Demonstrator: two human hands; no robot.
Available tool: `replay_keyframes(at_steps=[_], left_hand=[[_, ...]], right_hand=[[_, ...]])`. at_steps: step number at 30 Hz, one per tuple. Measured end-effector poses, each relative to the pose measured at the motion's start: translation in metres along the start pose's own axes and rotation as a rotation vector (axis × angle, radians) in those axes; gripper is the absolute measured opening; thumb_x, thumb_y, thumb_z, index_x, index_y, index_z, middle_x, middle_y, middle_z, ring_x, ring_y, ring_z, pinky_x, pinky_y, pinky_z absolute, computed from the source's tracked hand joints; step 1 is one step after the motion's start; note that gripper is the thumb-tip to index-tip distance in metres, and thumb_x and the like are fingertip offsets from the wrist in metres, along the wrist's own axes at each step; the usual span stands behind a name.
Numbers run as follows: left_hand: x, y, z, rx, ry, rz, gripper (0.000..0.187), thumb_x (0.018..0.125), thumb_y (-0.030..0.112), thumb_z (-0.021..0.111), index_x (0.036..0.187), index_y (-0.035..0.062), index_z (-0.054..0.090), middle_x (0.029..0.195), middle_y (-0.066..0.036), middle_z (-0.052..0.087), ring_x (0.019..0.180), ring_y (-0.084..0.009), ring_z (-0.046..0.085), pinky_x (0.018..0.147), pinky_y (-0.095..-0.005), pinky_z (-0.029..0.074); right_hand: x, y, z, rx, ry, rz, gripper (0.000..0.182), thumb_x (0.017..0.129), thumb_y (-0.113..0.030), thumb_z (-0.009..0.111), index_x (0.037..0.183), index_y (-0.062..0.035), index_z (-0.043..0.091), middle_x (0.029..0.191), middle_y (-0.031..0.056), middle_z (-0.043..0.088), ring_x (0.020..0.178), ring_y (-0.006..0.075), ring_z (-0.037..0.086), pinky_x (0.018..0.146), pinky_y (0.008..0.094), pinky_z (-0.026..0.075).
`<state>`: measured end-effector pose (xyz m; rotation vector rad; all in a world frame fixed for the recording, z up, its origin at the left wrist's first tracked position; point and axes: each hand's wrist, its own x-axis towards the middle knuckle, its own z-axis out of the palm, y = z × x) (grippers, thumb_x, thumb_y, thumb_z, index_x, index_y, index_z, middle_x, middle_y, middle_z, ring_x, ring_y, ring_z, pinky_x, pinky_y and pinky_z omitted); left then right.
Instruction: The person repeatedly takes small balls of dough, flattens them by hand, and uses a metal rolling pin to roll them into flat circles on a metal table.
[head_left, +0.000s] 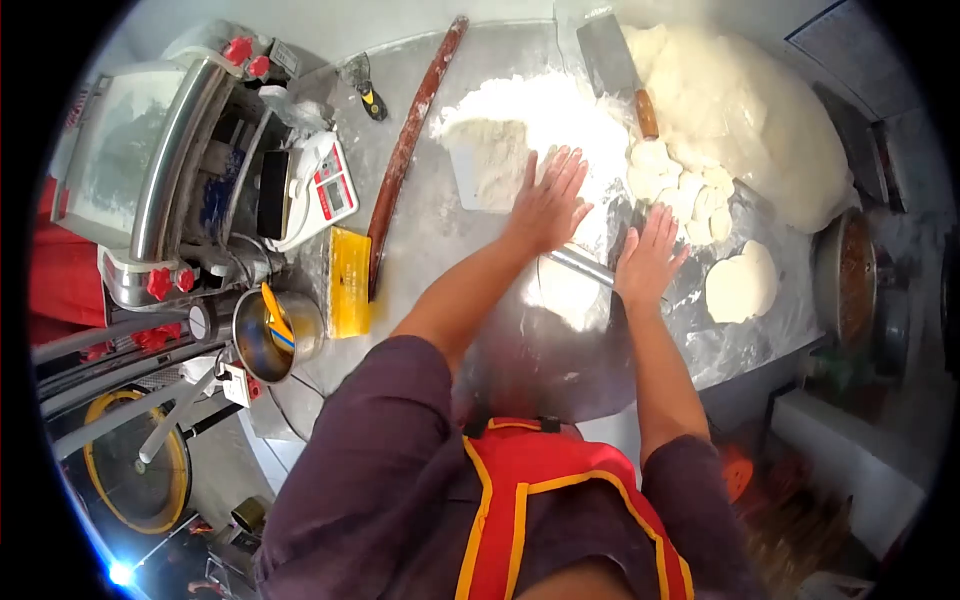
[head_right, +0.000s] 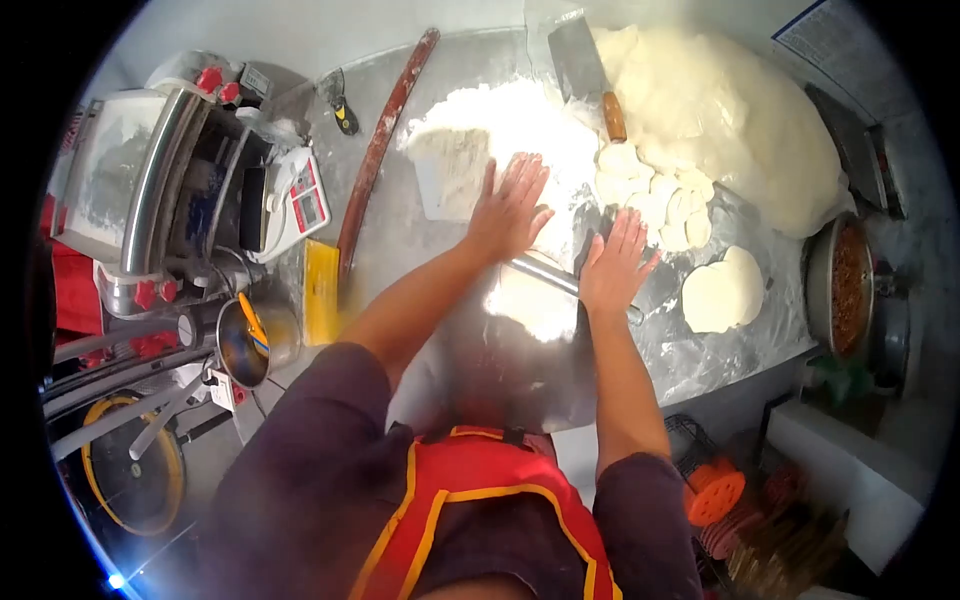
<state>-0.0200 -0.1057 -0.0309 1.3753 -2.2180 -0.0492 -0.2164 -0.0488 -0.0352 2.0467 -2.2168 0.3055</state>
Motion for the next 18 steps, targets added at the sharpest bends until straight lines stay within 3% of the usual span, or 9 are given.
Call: replay_keyframes(at_steps=[2,4,5,10,14,17,18], left_hand=[[0.014,-0.007,0.011,0.033,0.025,0.008,0.061,0.093,0.035,0.059,0.141,0.0013,0.044,0.152,-0.015,0.039,0.144,-0.0303,0.029,0.118,-0.0556,0.016],[0.009,-0.003,0.005,-0.001,0.017,0.014,0.06,0.093,0.034,0.059,0.141,0.0012,0.044,0.151,-0.015,0.039,0.144,-0.0301,0.029,0.118,-0.055,0.016],[-0.004,0.002,-0.007,-0.029,-0.004,0.022,0.062,0.091,0.034,0.061,0.139,-0.0023,0.044,0.147,-0.018,0.043,0.142,-0.0325,0.033,0.117,-0.0525,0.021],[-0.149,0.031,-0.046,-0.214,-0.189,-0.058,0.074,0.087,0.035,0.066,0.141,-0.0065,0.038,0.148,-0.027,0.037,0.14,-0.0405,0.034,0.114,-0.0556,0.026],[-0.197,0.046,-0.053,-0.166,-0.24,-0.028,0.067,0.086,0.03,0.068,0.136,-0.007,0.043,0.14,-0.023,0.048,0.134,-0.0358,0.043,0.112,-0.0481,0.033],[-0.137,0.047,-0.038,-0.326,-0.065,-0.195,0.055,0.086,0.025,0.068,0.129,-0.0026,0.05,0.129,-0.021,0.055,0.125,-0.0349,0.049,0.106,-0.0477,0.038],[-0.117,0.045,-0.025,-0.377,-0.136,-0.21,0.048,0.085,0.023,0.069,0.124,-0.0003,0.053,0.124,-0.02,0.056,0.12,-0.0356,0.051,0.102,-0.0478,0.04]], right_hand=[[0.021,0.003,0.005,0.012,0.022,0.042,0.06,0.101,-0.031,0.043,0.154,-0.0082,0.026,0.16,0.0125,0.026,0.147,0.0308,0.025,0.117,0.0614,0.012],[0.013,-0.001,-0.003,0.042,0.033,-0.052,0.061,0.1,-0.03,0.047,0.152,-0.0052,0.028,0.158,0.0145,0.029,0.145,0.0322,0.028,0.117,0.0605,0.014],[-0.005,-0.003,-0.008,0.069,0.015,-0.097,0.062,0.099,-0.03,0.048,0.152,-0.0039,0.029,0.157,0.0157,0.031,0.145,0.0326,0.029,0.117,0.0599,0.015],[-0.143,-0.011,-0.026,0.267,-0.133,-0.197,0.067,0.09,-0.024,0.062,0.146,0.0028,0.036,0.151,0.0211,0.038,0.141,0.0376,0.033,0.116,0.0567,0.019],[-0.183,-0.014,-0.045,0.357,-0.244,-0.173,0.055,0.082,-0.013,0.068,0.132,-0.0006,0.049,0.141,0.0183,0.047,0.13,0.039,0.042,0.112,0.0529,0.026],[-0.158,-0.006,-0.047,0.469,-0.205,-0.244,0.044,0.074,-0.003,0.07,0.115,-0.005,0.054,0.126,0.0149,0.054,0.118,0.037,0.048,0.103,0.0481,0.033],[-0.156,-0.002,-0.047,0.467,-0.237,-0.276,0.044,0.074,-0.003,0.07,0.116,-0.005,0.054,0.125,0.0148,0.054,0.119,0.0366,0.048,0.103,0.048,0.033]])
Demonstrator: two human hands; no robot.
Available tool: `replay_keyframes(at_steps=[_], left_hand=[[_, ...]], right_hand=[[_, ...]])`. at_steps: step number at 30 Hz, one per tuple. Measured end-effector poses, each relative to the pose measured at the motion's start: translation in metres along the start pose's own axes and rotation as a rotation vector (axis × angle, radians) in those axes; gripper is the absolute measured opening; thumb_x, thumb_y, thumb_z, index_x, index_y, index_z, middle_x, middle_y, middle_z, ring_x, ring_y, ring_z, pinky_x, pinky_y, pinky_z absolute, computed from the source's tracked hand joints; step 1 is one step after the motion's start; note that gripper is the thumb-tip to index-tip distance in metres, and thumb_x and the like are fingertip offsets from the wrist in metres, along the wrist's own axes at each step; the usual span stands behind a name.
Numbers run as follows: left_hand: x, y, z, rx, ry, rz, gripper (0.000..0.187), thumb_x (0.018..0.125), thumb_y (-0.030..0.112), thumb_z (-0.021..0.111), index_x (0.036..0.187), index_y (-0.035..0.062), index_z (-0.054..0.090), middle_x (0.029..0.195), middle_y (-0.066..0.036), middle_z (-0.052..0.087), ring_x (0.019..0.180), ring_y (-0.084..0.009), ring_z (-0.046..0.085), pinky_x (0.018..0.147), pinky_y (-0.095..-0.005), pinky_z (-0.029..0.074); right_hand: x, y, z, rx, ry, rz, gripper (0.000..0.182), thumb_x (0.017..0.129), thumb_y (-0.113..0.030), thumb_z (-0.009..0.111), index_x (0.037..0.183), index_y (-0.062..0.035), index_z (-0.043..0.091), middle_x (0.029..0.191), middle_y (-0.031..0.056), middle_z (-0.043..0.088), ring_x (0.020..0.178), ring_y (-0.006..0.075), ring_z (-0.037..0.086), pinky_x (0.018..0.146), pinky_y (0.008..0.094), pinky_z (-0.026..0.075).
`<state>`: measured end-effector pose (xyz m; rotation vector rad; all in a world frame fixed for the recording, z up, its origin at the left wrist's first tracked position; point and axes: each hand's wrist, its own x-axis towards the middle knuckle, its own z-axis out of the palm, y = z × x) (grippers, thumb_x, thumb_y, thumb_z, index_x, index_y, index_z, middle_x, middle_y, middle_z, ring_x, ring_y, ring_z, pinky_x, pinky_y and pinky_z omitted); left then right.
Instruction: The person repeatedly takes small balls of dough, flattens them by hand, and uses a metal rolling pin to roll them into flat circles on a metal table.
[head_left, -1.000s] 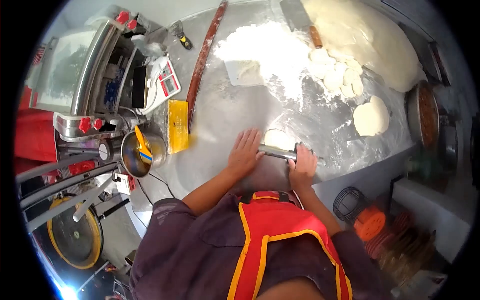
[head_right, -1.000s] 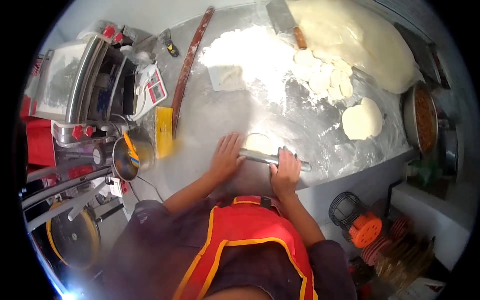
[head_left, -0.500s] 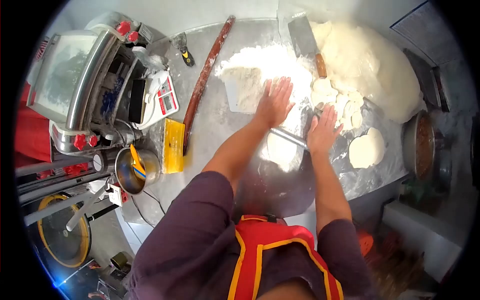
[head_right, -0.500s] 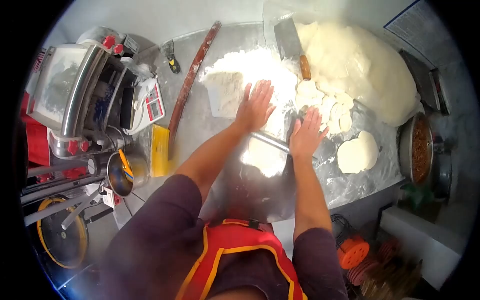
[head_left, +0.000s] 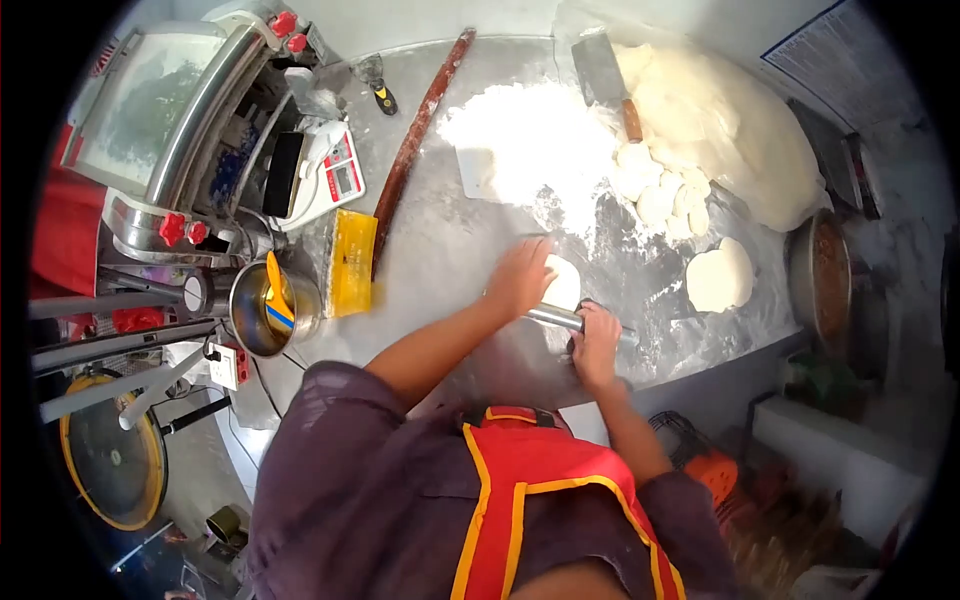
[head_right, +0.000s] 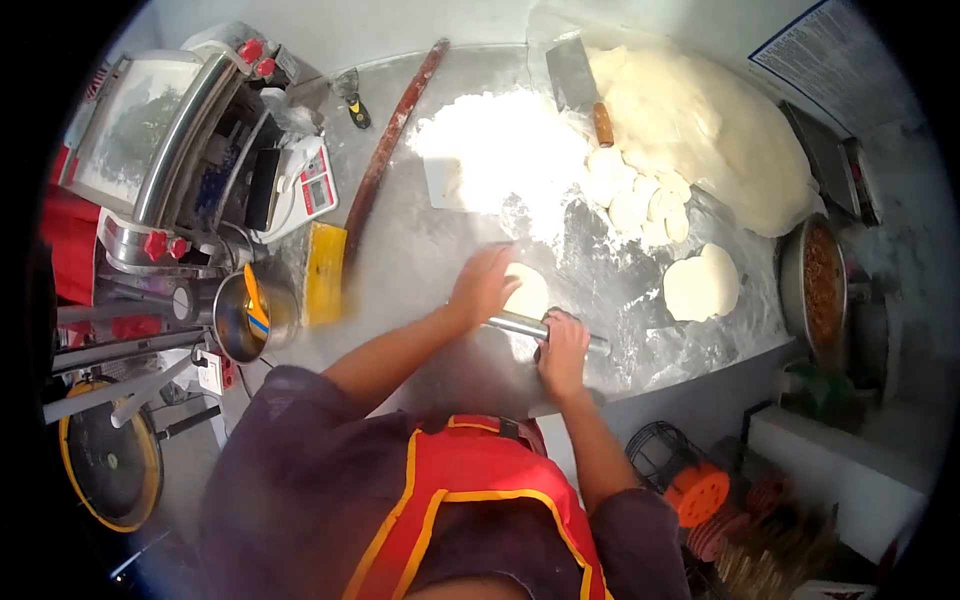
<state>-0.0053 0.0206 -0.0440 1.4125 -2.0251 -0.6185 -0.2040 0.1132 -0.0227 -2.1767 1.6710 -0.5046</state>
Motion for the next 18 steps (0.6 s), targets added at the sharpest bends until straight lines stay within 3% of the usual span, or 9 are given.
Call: replay_keyframes(at_steps=[4,7,10,11,14,15,18], left_hand=[[0.033,-0.002,0.006,0.078,-0.275,0.001,0.032,0.081,0.018,0.073,0.108,0.004,0.062,0.115,-0.018,0.06,0.108,-0.0368,0.055,0.094,-0.0458,0.045],[0.024,0.002,-0.003,-0.06,-0.266,-0.268,0.029,0.081,0.017,0.072,0.106,0.0046,0.063,0.112,-0.019,0.062,0.107,-0.0369,0.057,0.091,-0.0433,0.047],[-0.004,0.003,0.003,-0.339,-0.449,-0.424,0.03,0.082,0.015,0.07,0.108,0.003,0.062,0.105,-0.021,0.065,0.102,-0.0379,0.061,0.087,-0.0422,0.048],[-0.013,0.006,0.004,-0.463,-0.499,-0.32,0.03,0.084,0.013,0.066,0.111,0.0016,0.061,0.101,-0.023,0.066,0.097,-0.0384,0.064,0.086,-0.0424,0.049],[-0.008,0.021,0.011,-0.382,-0.444,-0.319,0.032,0.085,0.016,0.065,0.113,0.0031,0.06,0.1,-0.022,0.067,0.096,-0.0384,0.064,0.084,-0.044,0.05],[0.005,0.03,0.006,-0.306,-0.404,-0.346,0.029,0.087,0.019,0.064,0.109,0.0008,0.06,0.105,-0.023,0.067,0.102,-0.0411,0.063,0.088,-0.0495,0.048],[0.037,0.028,0.018,-0.068,-0.55,-0.284,0.028,0.088,0.026,0.062,0.108,0.0064,0.066,0.103,-0.02,0.067,0.096,-0.0394,0.064,0.084,-0.0475,0.049]], right_hand=[[-0.031,0.033,-0.017,-0.035,-0.194,-0.029,0.047,0.076,-0.005,0.07,0.12,-0.0056,0.054,0.13,0.0144,0.053,0.124,0.0349,0.047,0.107,0.0476,0.031],[-0.059,0.012,-0.032,-0.147,-0.29,0.067,0.053,0.081,-0.013,0.068,0.131,-0.0026,0.051,0.14,0.0168,0.048,0.132,0.0346,0.042,0.114,0.0488,0.025],[-0.059,-0.008,-0.011,-0.21,-0.092,0.178,0.057,0.085,-0.02,0.065,0.135,0.0013,0.047,0.143,0.0202,0.046,0.132,0.0358,0.043,0.113,0.0509,0.026],[-0.046,0.001,0.002,-0.237,0.016,0.134,0.058,0.089,-0.025,0.062,0.137,0.0034,0.046,0.144,0.0231,0.046,0.131,0.0375,0.045,0.113,0.053,0.027],[0.036,0.011,0.012,-0.3,0.14,0.112,0.051,0.095,-0.028,0.054,0.135,0.0036,0.05,0.14,0.0239,0.05,0.13,0.0375,0.047,0.113,0.0547,0.028],[0.064,0.011,0.011,-0.293,0.169,0.142,0.05,0.097,-0.03,0.052,0.135,0.0037,0.05,0.14,0.0238,0.05,0.13,0.0371,0.046,0.112,0.0542,0.028],[0.124,0.022,0.014,-0.26,0.182,0.178,0.051,0.097,-0.031,0.052,0.134,0.0036,0.05,0.139,0.0233,0.051,0.13,0.037,0.046,0.111,0.0531,0.03]])
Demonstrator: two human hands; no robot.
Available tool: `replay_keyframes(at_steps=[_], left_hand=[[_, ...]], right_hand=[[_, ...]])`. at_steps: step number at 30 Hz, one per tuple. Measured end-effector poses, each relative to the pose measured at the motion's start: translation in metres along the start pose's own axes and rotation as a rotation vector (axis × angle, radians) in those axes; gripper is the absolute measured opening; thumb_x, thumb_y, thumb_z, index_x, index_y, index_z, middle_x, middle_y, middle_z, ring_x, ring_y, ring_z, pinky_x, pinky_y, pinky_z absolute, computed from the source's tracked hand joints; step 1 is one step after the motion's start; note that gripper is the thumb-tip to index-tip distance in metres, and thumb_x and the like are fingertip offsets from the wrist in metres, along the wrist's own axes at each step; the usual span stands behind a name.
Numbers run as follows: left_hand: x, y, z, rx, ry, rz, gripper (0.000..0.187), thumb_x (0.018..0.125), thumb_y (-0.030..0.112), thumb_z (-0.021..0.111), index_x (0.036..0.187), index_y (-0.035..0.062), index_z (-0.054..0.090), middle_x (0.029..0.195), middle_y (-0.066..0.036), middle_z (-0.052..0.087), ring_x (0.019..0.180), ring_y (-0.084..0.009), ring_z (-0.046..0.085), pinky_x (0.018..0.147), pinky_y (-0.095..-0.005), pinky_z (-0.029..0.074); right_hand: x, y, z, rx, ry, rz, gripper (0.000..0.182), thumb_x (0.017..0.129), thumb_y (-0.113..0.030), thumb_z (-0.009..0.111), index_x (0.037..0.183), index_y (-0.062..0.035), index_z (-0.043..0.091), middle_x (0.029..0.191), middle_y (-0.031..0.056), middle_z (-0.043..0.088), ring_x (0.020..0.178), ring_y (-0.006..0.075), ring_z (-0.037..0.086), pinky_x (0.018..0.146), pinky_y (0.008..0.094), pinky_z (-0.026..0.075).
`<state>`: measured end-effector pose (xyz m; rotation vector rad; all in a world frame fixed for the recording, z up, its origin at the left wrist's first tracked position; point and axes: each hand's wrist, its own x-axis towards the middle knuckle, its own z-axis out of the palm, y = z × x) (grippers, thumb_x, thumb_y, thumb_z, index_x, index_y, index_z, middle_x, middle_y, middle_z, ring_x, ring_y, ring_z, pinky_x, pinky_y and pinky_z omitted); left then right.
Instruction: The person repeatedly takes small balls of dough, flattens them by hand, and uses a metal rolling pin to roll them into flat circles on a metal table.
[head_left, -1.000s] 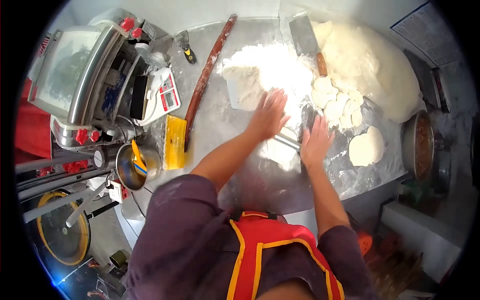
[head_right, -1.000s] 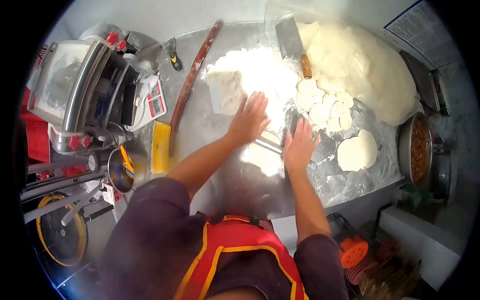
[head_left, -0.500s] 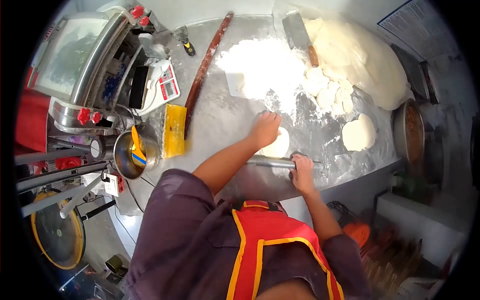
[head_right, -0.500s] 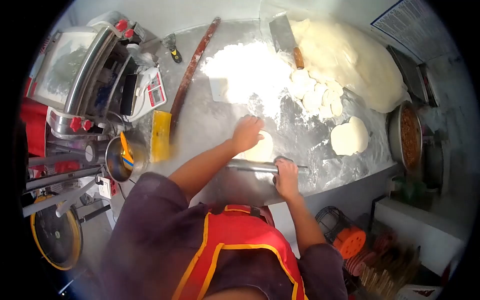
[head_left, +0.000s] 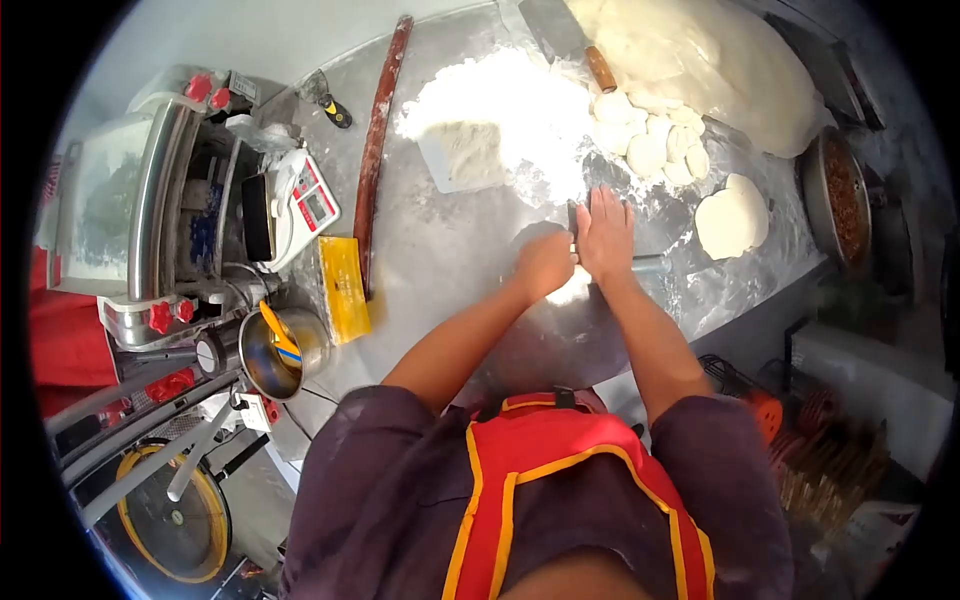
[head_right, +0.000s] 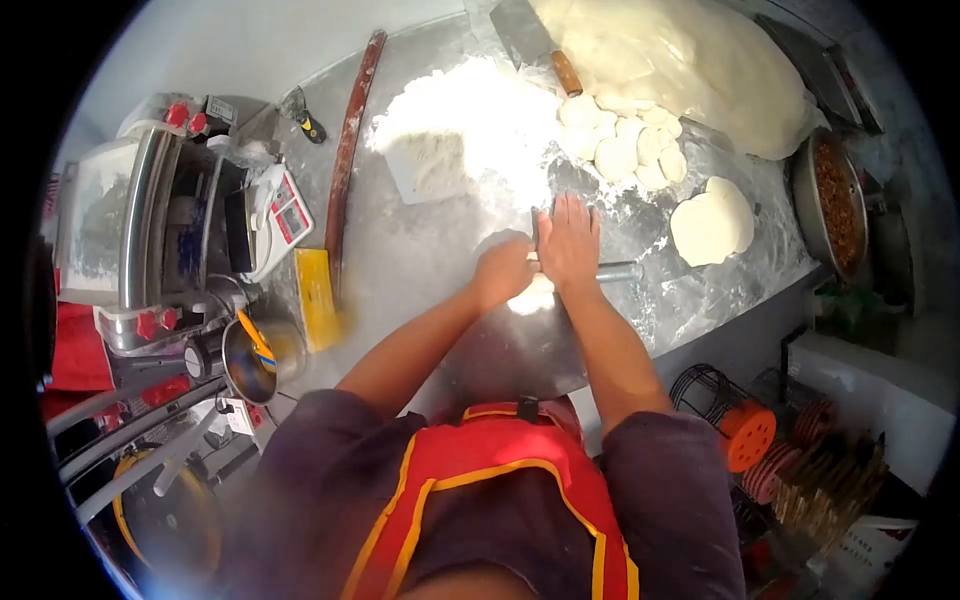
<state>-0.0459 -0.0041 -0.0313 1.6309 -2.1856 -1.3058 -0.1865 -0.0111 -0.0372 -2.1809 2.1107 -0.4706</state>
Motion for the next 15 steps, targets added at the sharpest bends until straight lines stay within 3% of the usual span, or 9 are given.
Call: replay_keyframes(at_steps=[3,5,6,8,9,10,13,15], left_hand=[[-0.004,-0.012,0.0,0.052,0.034,0.114,0.027,0.089,0.029,0.061,0.102,0.0064,0.069,0.098,-0.018,0.068,0.094,-0.0394,0.063,0.082,-0.0481,0.049],[-0.018,-0.033,0.001,-0.023,0.125,0.153,0.031,0.09,0.031,0.061,0.103,0.005,0.069,0.096,-0.019,0.068,0.094,-0.0385,0.064,0.082,-0.0479,0.049],[-0.025,-0.038,-0.002,-0.08,0.097,0.114,0.032,0.09,0.03,0.061,0.105,0.0033,0.068,0.099,-0.02,0.068,0.096,-0.0394,0.063,0.084,-0.0475,0.049],[-0.043,-0.044,0.001,-0.2,0.039,0.01,0.035,0.09,0.028,0.061,0.11,-0.0001,0.065,0.104,-0.023,0.067,0.1,-0.0413,0.062,0.088,-0.0467,0.048],[-0.046,-0.036,-0.006,-0.202,-0.084,-0.017,0.031,0.089,0.029,0.06,0.103,0.0021,0.068,0.098,-0.023,0.068,0.094,-0.0398,0.064,0.083,-0.047,0.049],[-0.042,-0.034,-0.004,-0.171,-0.04,-0.001,0.032,0.088,0.029,0.061,0.103,0.0022,0.068,0.097,-0.023,0.068,0.094,-0.0397,0.064,0.083,-0.047,0.049],[-0.013,-0.019,-0.001,-0.05,0.105,0.078,0.034,0.086,0.033,0.064,0.104,0.0034,0.069,0.096,-0.022,0.068,0.093,-0.0387,0.065,0.083,-0.0477,0.05],[-0.008,-0.002,-0.008,0.023,0.012,0.022,0.032,0.087,0.031,0.063,0.103,0.0042,0.069,0.098,-0.021,0.068,0.094,-0.039,0.065,0.083,-0.0481,0.05]], right_hand=[[-0.039,0.002,-0.007,0.093,-0.091,-0.041,0.051,0.096,-0.032,0.052,0.133,0.003,0.051,0.138,0.0232,0.051,0.129,0.0369,0.047,0.109,0.0513,0.033],[-0.118,0.005,-0.027,-0.041,-0.031,-0.179,0.055,0.091,-0.032,0.059,0.131,0.004,0.05,0.135,0.0229,0.052,0.125,0.0381,0.049,0.106,0.0488,0.036],[-0.136,0.002,-0.048,0.003,-0.323,-0.034,0.058,0.09,-0.032,0.062,0.132,0.0051,0.049,0.138,0.0235,0.05,0.126,0.0383,0.048,0.107,0.0488,0.035],[-0.149,0.002,-0.057,0.053,-0.316,-0.033,0.057,0.091,-0.03,0.06,0.134,0.0057,0.047,0.143,0.0249,0.046,0.131,0.0389,0.044,0.11,0.0495,0.032],[-0.138,0.002,-0.041,0.019,-0.181,-0.088,0.056,0.093,-0.029,0.058,0.136,0.0059,0.047,0.144,0.025,0.044,0.134,0.0389,0.042,0.111,0.05,0.03],[-0.113,0.002,-0.02,-0.016,-0.041,-0.146,0.055,0.095,-0.028,0.055,0.137,0.0061,0.046,0.146,0.0252,0.043,0.136,0.0388,0.04,0.113,0.0504,0.029],[-0.023,-0.006,0.004,-0.059,-0.062,-0.041,0.055,0.099,-0.034,0.048,0.137,0.0061,0.047,0.144,0.0242,0.047,0.135,0.0367,0.041,0.112,0.0501,0.029],[-0.015,-0.008,0.001,-0.01,-0.058,-0.066,0.054,0.099,-0.032,0.048,0.136,0.0062,0.048,0.143,0.0241,0.047,0.134,0.0366,0.042,0.111,0.0501,0.031]])
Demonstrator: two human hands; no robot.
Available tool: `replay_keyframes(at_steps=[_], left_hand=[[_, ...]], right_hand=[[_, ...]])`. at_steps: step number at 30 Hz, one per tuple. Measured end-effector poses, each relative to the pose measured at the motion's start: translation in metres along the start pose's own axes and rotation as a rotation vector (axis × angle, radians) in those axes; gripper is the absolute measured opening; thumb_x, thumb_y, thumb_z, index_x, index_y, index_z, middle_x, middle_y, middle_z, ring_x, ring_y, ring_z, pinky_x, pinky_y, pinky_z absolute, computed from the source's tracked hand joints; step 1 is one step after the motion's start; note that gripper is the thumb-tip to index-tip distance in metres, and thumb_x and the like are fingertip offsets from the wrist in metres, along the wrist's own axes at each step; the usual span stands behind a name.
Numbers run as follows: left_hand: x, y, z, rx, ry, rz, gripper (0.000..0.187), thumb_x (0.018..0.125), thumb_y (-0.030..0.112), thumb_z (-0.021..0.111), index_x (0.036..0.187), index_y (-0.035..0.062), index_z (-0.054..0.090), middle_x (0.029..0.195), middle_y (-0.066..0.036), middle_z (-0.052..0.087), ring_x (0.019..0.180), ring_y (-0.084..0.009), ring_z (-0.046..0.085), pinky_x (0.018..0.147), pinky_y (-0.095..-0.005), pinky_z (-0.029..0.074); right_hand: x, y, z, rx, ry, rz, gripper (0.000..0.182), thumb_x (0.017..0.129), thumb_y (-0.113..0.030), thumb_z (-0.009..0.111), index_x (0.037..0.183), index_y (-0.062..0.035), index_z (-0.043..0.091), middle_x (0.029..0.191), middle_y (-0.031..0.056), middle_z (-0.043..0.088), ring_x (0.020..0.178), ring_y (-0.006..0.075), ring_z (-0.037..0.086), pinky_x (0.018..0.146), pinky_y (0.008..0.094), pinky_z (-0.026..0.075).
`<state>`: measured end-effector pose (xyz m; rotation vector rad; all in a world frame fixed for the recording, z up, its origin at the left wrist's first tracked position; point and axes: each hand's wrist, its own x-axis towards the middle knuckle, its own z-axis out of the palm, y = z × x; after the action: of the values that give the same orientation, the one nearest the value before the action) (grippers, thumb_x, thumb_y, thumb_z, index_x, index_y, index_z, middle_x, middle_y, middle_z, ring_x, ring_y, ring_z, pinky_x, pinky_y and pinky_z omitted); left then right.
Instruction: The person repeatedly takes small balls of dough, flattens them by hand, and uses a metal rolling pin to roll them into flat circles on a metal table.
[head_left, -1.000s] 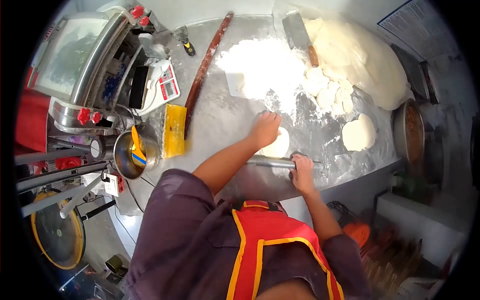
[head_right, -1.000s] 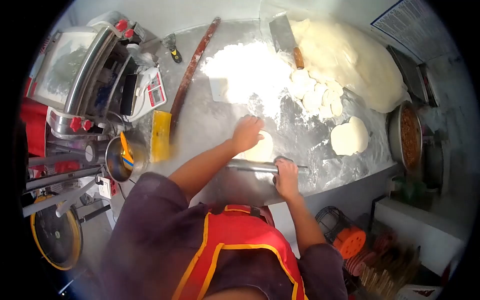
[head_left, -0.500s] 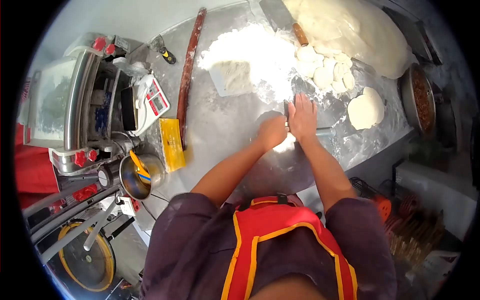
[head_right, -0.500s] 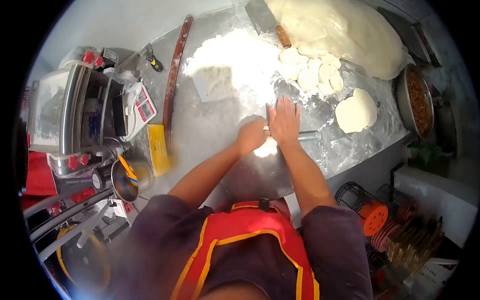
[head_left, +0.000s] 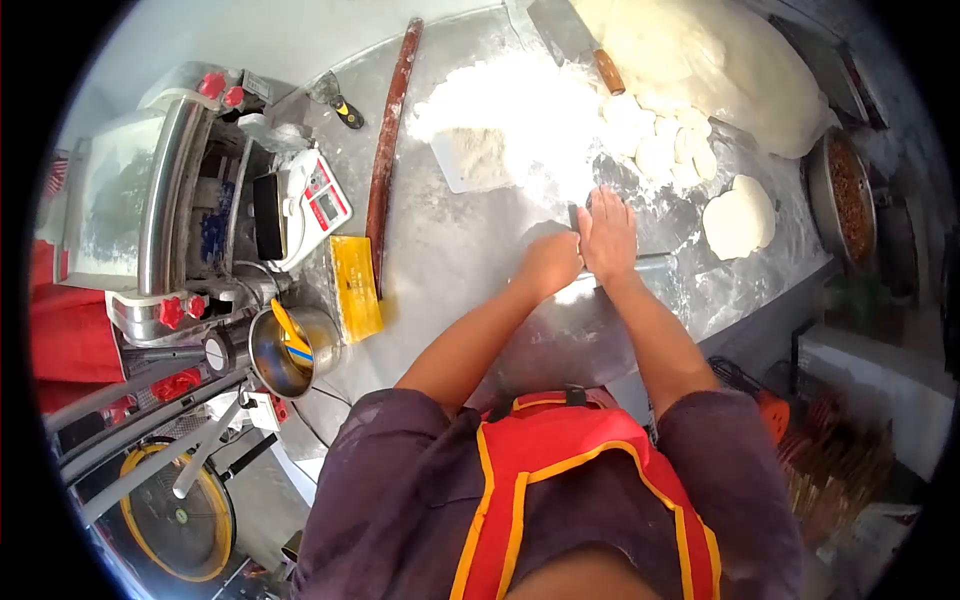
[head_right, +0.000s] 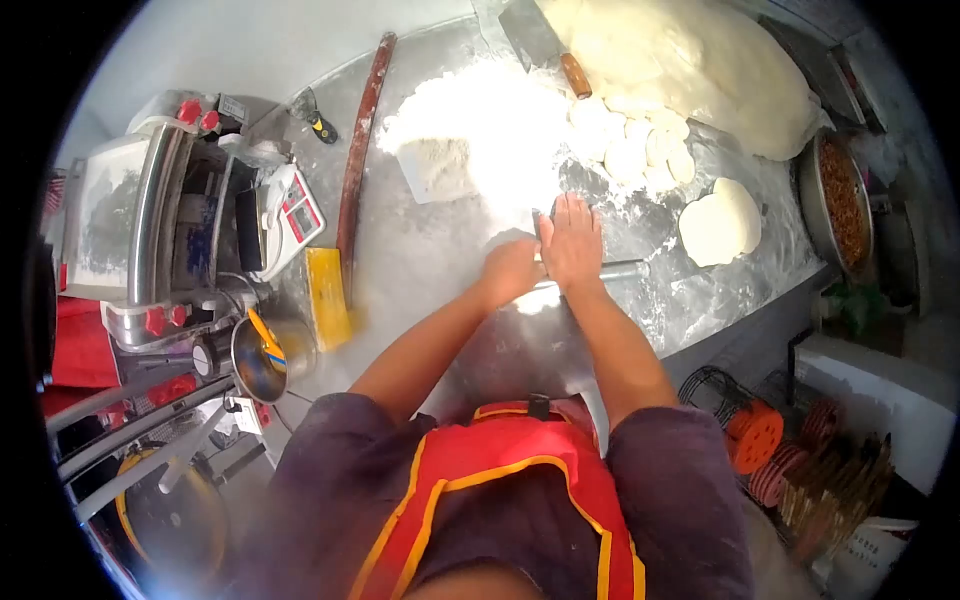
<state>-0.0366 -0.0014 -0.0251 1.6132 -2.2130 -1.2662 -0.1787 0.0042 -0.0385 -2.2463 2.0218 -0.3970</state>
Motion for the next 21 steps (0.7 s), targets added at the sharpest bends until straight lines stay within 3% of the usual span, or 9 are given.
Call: replay_keyframes(at_steps=[2,4,6,9,10,15,18,19,21], left_hand=[[-0.001,-0.007,-0.003,0.054,-0.048,0.011,0.03,0.088,0.029,0.062,0.104,0.0047,0.068,0.1,-0.021,0.068,0.096,-0.04,0.064,0.084,-0.0484,0.05],[-0.02,-0.031,0.002,-0.108,0.119,-0.002,0.032,0.087,0.031,0.063,0.105,0.0046,0.067,0.1,-0.021,0.068,0.096,-0.0403,0.064,0.084,-0.0479,0.05],[-0.039,-0.046,0.007,-0.267,0.285,-0.006,0.034,0.087,0.032,0.063,0.106,0.0042,0.066,0.099,-0.021,0.068,0.094,-0.041,0.063,0.084,-0.0475,0.049],[-0.042,-0.052,0.009,-0.101,0.018,0.096,0.031,0.088,0.029,0.062,0.104,0.0031,0.066,0.098,-0.022,0.067,0.094,-0.0417,0.063,0.084,-0.047,0.049],[-0.036,-0.036,-0.004,-0.113,-0.058,0.014,0.029,0.087,0.027,0.062,0.103,0.0026,0.067,0.097,-0.023,0.067,0.094,-0.0406,0.063,0.084,-0.047,0.049],[-0.004,-0.012,-0.01,0.037,0.038,0.038,0.029,0.085,0.029,0.065,0.101,0.0056,0.07,0.096,-0.02,0.068,0.094,-0.0374,0.064,0.084,-0.0477,0.049],[-0.024,-0.032,-0.018,-0.015,0.046,0.056,0.028,0.088,0.028,0.061,0.108,0.0104,0.069,0.099,-0.018,0.068,0.095,-0.0383,0.063,0.085,-0.0475,0.049],[-0.031,-0.044,-0.013,-0.074,0.092,0.022,0.028,0.088,0.027,0.061,0.11,0.0104,0.068,0.099,-0.018,0.068,0.096,-0.0389,0.063,0.084,-0.0487,0.049],[-0.046,-0.069,0.014,-0.198,0.18,-0.063,0.029,0.089,0.026,0.061,0.113,0.0106,0.067,0.1,-0.019,0.068,0.097,-0.0402,0.063,0.083,-0.0511,0.049]], right_hand=[[-0.019,-0.003,-0.008,0.065,-0.016,-0.027,0.054,0.096,-0.032,0.053,0.133,0.0067,0.05,0.14,0.0254,0.049,0.131,0.0375,0.045,0.109,0.0504,0.033],[-0.095,0.005,-0.007,-0.019,0.119,-0.195,0.056,0.093,-0.032,0.058,0.131,0.0072,0.051,0.138,0.0269,0.05,0.128,0.0383,0.048,0.108,0.0511,0.034],[-0.132,-0.005,-0.05,0.066,-0.256,-0.023,0.057,0.091,-0.031,0.061,0.131,0.0078,0.05,0.137,0.0276,0.051,0.127,0.0385,0.05,0.108,0.0512,0.035],[-0.101,-0.003,-0.02,-0.026,-0.01,-0.129,0.054,0.093,-0.027,0.059,0.133,0.007,0.05,0.139,0.027,0.05,0.129,0.0385,0.048,0.109,0.0516,0.034],[-0.072,-0.003,-0.011,0.005,0.009,-0.093,0.053,0.096,-0.03,0.054,0.135,0.0057,0.049,0.141,0.0254,0.048,0.132,0.0369,0.044,0.111,0.0511,0.032],[0.001,-0.011,-0.005,0.063,-0.044,0.016,0.054,0.099,-0.034,0.046,0.139,0.0028,0.046,0.144,0.0232,0.047,0.135,0.0374,0.041,0.113,0.0499,0.029],[-0.096,0.004,0.0,-0.105,0.107,-0.243,0.058,0.093,-0.033,0.058,0.135,0.0054,0.048,0.142,0.0261,0.046,0.135,0.0364,0.041,0.112,0.0502,0.031],[-0.115,-0.007,-0.038,0.026,-0.242,-0.059,0.06,0.089,-0.029,0.062,0.135,0.0059,0.047,0.141,0.0267,0.047,0.133,0.0374,0.043,0.109,0.05,0.033],[-0.122,-0.009,-0.05,0.062,-0.25,-0.032,0.061,0.088,-0.027,0.061,0.136,0.0064,0.046,0.141,0.0266,0.047,0.132,0.0381,0.045,0.109,0.0498,0.034]])
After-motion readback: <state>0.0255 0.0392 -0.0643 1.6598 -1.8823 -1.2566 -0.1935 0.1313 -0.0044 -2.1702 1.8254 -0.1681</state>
